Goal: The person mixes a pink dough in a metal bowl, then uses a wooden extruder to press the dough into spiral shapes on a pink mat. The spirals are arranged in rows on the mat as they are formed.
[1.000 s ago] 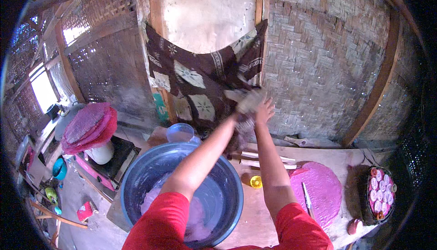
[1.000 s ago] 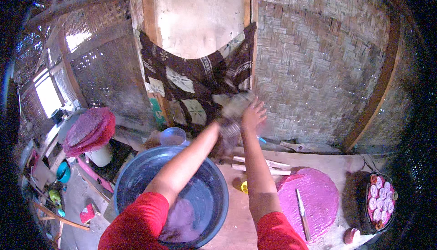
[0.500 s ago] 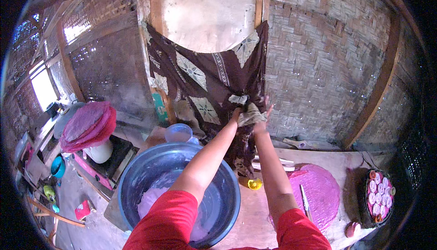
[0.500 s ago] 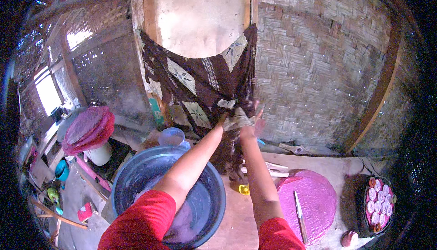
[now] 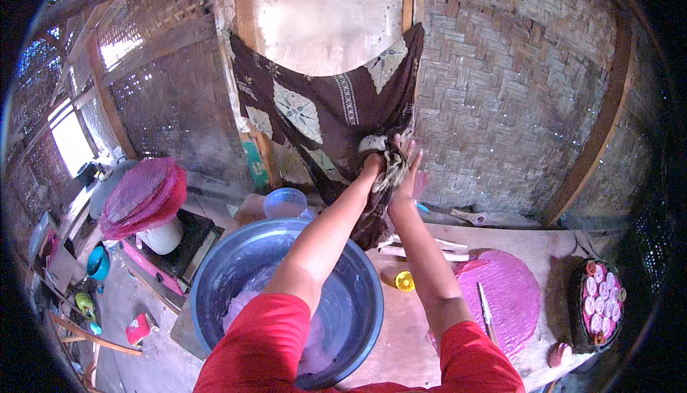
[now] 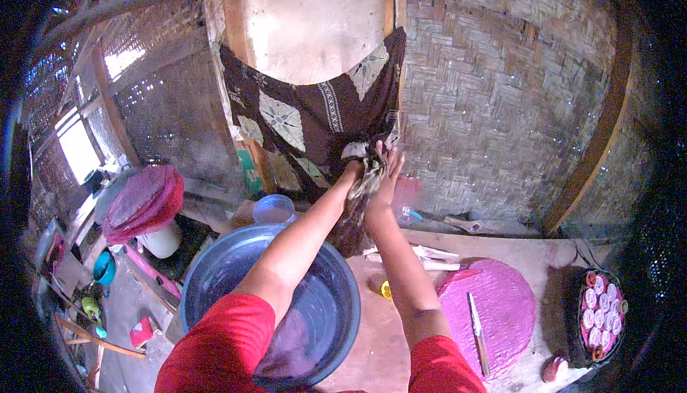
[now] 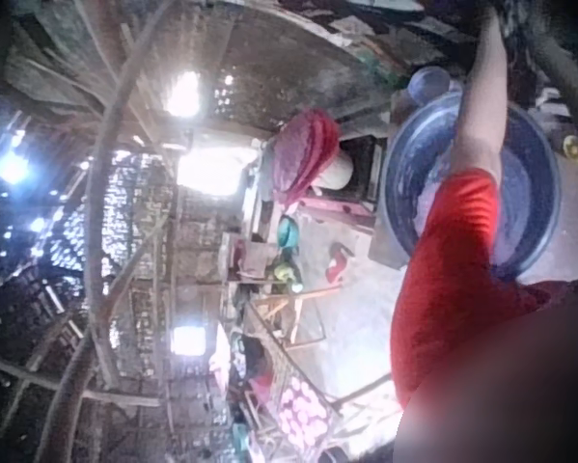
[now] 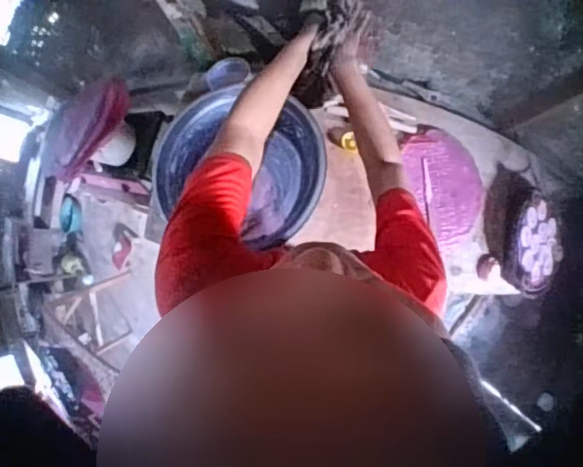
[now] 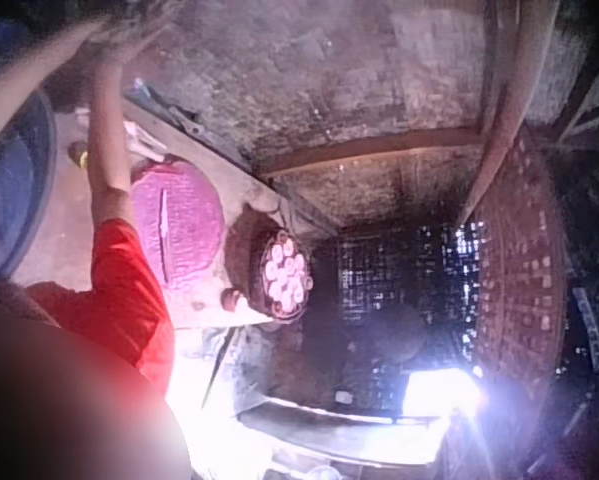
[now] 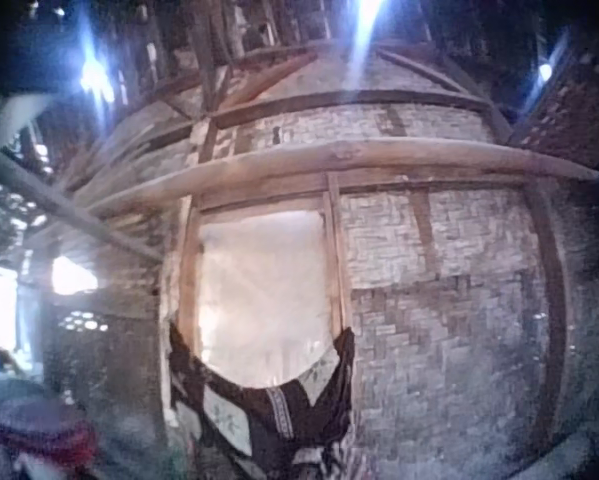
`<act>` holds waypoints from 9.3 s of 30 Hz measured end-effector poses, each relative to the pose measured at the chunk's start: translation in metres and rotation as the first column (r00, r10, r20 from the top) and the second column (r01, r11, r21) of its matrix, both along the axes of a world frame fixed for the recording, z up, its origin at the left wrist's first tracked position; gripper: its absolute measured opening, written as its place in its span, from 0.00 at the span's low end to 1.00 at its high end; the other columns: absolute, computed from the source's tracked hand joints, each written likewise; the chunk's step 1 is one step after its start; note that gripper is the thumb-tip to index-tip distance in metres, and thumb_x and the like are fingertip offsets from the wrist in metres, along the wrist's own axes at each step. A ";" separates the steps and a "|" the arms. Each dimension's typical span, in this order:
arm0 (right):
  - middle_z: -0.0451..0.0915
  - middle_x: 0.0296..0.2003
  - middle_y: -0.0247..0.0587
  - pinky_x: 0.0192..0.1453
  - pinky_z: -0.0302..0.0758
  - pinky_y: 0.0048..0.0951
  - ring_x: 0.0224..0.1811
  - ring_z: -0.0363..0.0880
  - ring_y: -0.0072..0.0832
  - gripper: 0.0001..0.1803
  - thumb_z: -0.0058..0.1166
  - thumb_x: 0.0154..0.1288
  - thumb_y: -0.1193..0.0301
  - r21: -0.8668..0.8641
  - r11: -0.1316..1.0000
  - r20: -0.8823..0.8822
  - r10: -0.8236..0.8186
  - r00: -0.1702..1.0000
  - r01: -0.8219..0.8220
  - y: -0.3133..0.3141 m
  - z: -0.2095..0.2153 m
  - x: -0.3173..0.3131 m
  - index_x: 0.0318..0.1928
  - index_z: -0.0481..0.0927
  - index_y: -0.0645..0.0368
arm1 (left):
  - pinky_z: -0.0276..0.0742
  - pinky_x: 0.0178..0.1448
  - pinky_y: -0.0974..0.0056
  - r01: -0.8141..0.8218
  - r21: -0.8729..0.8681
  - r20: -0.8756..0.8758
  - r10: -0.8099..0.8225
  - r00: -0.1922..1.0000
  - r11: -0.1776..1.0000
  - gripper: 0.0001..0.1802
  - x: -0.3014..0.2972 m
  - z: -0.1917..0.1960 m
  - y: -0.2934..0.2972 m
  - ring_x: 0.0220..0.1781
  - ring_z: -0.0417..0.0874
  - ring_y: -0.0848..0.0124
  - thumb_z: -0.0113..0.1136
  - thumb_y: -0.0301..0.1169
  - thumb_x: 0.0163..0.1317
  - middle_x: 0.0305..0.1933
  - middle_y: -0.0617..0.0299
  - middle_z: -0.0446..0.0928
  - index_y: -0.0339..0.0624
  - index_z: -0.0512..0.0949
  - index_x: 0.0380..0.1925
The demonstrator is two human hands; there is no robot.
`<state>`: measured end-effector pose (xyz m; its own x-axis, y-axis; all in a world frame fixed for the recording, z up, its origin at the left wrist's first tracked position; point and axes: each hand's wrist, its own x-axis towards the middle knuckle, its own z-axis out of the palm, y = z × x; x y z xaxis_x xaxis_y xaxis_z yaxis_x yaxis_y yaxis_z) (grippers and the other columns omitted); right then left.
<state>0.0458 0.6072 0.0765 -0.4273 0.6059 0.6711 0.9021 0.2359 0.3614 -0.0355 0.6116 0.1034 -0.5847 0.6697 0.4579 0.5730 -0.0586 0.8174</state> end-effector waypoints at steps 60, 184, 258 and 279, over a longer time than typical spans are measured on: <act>0.52 0.74 0.38 0.71 0.51 0.65 0.74 0.48 0.56 0.46 0.59 0.56 0.67 -0.685 0.720 -0.174 -0.015 0.985 -0.110 -0.012 -0.155 0.239 0.73 0.51 0.44 | 0.63 0.69 0.54 0.171 -0.658 -0.498 -0.594 0.631 0.733 0.23 0.066 0.086 -0.506 0.67 0.68 0.53 0.59 0.38 0.63 0.62 0.52 0.72 0.45 0.74 0.57; 0.70 0.15 0.30 0.15 0.66 0.23 0.12 0.68 0.20 0.43 0.15 0.66 0.30 -0.758 -0.558 -0.311 -0.145 0.939 -0.337 -0.160 -0.015 0.497 0.32 0.73 0.53 | 0.68 0.52 0.55 -0.151 0.893 0.373 -0.884 -0.283 0.425 0.27 0.312 -0.174 -0.198 0.34 0.72 0.67 0.47 0.60 0.63 0.29 0.66 0.70 0.46 0.70 0.33; 0.69 0.17 0.33 0.17 0.61 0.24 0.14 0.64 0.20 0.36 0.32 0.69 0.35 -0.512 0.032 -0.678 -0.629 0.381 -0.858 -0.197 -0.088 0.581 0.33 0.73 0.57 | 0.53 0.68 0.47 0.234 -0.394 -0.233 -0.343 0.910 0.889 0.29 0.362 -0.241 -0.329 0.62 0.65 0.51 0.33 0.53 0.73 0.72 0.55 0.59 0.54 0.83 0.49; 0.64 0.16 0.27 0.15 0.57 0.21 0.14 0.58 0.16 0.37 0.32 0.70 0.36 -0.287 -0.162 -0.678 -0.662 0.320 -0.944 -0.265 -0.078 0.596 0.40 0.75 0.59 | 0.70 0.60 0.51 0.590 -0.243 -0.122 -0.628 0.769 0.770 0.34 0.388 -0.121 -0.350 0.58 0.73 0.43 0.72 0.40 0.53 0.56 0.41 0.72 0.39 0.67 0.56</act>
